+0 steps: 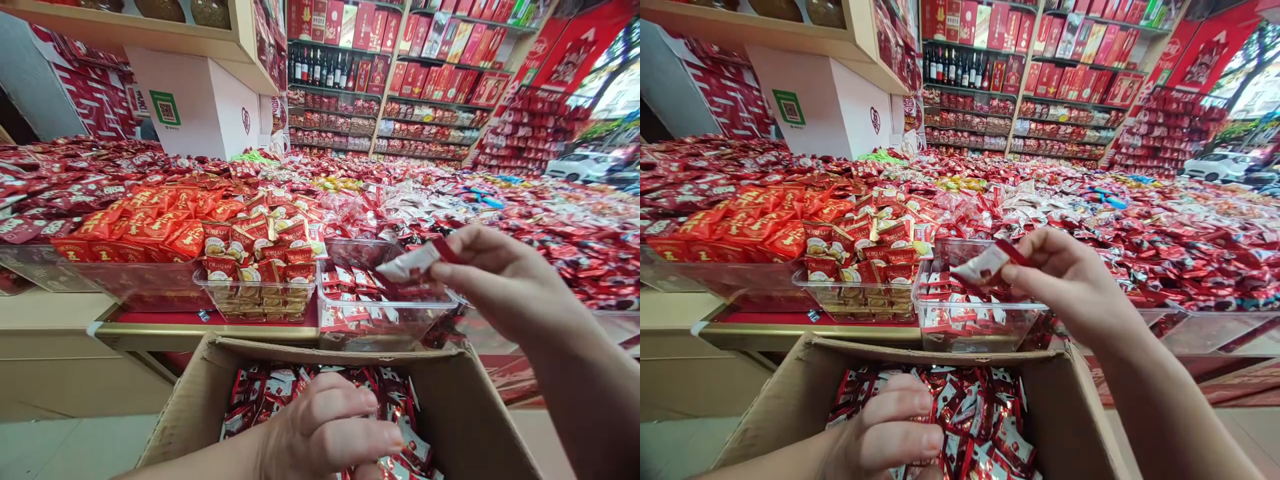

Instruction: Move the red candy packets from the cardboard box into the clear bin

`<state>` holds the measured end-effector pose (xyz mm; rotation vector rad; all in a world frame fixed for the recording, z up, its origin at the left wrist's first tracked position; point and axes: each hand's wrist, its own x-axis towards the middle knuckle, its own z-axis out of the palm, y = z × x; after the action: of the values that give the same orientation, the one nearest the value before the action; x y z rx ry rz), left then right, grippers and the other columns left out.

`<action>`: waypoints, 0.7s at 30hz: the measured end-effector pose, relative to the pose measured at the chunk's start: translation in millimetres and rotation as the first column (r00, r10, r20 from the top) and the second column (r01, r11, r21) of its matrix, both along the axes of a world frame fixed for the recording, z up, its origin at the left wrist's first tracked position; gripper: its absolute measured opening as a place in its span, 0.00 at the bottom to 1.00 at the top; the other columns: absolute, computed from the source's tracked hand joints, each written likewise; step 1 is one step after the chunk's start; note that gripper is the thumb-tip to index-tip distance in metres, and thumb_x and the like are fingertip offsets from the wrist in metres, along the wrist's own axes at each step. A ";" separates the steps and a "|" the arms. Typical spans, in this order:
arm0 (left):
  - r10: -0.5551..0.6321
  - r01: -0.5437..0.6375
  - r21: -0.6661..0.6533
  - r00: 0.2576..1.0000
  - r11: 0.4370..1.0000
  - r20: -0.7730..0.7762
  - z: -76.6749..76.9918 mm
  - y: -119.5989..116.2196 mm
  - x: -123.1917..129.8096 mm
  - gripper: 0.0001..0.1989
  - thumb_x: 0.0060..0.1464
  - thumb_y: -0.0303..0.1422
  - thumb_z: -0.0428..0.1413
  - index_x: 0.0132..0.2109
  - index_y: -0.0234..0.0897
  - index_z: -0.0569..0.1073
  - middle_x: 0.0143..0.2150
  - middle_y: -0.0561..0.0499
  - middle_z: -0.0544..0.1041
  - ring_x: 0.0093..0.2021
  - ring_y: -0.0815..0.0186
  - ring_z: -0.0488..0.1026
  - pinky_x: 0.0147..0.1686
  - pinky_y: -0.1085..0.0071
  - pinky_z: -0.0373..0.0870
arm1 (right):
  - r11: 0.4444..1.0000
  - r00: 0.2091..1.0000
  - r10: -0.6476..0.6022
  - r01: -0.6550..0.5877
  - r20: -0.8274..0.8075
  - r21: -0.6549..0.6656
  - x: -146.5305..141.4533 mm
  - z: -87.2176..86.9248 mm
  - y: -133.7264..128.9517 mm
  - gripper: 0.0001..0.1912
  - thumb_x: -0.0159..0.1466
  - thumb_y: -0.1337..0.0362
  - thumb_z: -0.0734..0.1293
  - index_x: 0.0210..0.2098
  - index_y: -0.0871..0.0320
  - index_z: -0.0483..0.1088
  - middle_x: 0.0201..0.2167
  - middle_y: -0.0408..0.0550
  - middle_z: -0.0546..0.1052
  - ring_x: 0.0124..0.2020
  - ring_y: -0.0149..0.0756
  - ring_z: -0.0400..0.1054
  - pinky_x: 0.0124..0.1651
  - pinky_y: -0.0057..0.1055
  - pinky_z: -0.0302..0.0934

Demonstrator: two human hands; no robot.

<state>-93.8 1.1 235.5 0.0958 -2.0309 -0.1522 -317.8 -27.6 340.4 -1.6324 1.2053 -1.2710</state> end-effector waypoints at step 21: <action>-0.076 0.046 0.109 0.955 0.993 0.287 -18.0 -3.8 0.3 0.17 0.61 0.36 0.45 0.54 0.34 0.58 0.39 0.48 0.78 0.46 0.67 0.70 0.47 0.76 0.64 | 0.807 0.631 0.564 -0.286 -0.533 0.517 36.6 -34.8 -87.2 0.03 0.49 0.68 0.67 0.23 0.62 0.68 0.20 0.41 0.72 0.22 0.28 0.62 0.24 0.24 0.54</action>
<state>-93.4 -2.7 217.5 0.1254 -2.3217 -0.2950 -281.2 -114.8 305.6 -1.9663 1.2324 -0.0762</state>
